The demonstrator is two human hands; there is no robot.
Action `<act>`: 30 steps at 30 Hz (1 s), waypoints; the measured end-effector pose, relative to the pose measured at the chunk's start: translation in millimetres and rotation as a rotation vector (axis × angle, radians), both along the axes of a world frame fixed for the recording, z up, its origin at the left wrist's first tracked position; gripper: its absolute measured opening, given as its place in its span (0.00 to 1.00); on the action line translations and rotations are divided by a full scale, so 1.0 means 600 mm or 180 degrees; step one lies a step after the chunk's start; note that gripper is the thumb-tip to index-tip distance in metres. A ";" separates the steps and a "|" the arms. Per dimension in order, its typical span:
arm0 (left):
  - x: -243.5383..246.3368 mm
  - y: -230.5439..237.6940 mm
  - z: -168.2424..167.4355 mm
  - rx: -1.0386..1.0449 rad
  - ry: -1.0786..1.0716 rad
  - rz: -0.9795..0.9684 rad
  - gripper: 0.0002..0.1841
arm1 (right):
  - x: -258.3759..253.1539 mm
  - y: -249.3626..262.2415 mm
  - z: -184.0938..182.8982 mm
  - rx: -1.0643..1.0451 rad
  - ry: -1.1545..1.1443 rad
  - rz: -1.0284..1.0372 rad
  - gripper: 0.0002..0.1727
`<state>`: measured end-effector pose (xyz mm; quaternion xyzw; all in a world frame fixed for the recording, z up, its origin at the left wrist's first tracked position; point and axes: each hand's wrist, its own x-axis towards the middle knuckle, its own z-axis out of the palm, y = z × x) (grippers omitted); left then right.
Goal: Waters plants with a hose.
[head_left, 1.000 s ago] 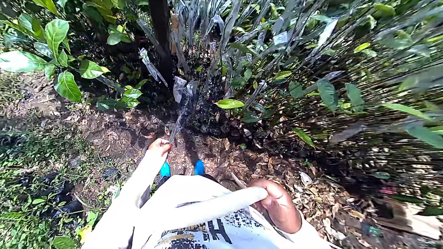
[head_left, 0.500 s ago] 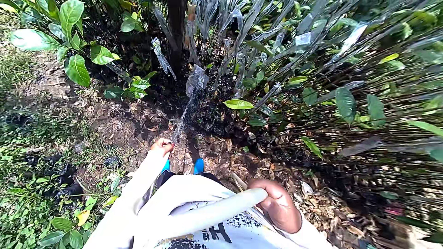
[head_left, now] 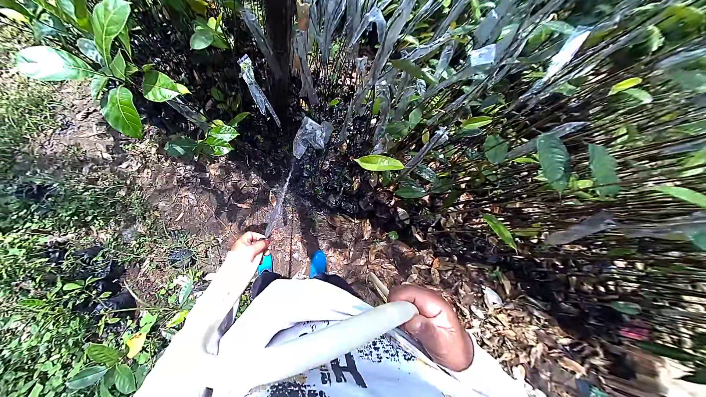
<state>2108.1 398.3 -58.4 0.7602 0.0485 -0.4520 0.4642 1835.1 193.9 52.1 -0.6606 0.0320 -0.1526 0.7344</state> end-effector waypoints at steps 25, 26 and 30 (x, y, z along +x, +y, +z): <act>-0.029 0.010 -0.034 -0.0170 0.0139 0.0056 0.10 | -0.026 0.006 -0.004 -0.0049 0.0074 0.0012 0.17; -0.028 0.015 -0.035 -0.0209 0.0205 -0.0035 0.13 | -0.024 0.007 -0.004 -0.0005 0.0075 0.0028 0.17; -0.026 0.018 -0.041 -0.0217 0.0317 -0.0232 0.13 | -0.020 0.009 -0.005 0.0082 0.0089 0.0005 0.17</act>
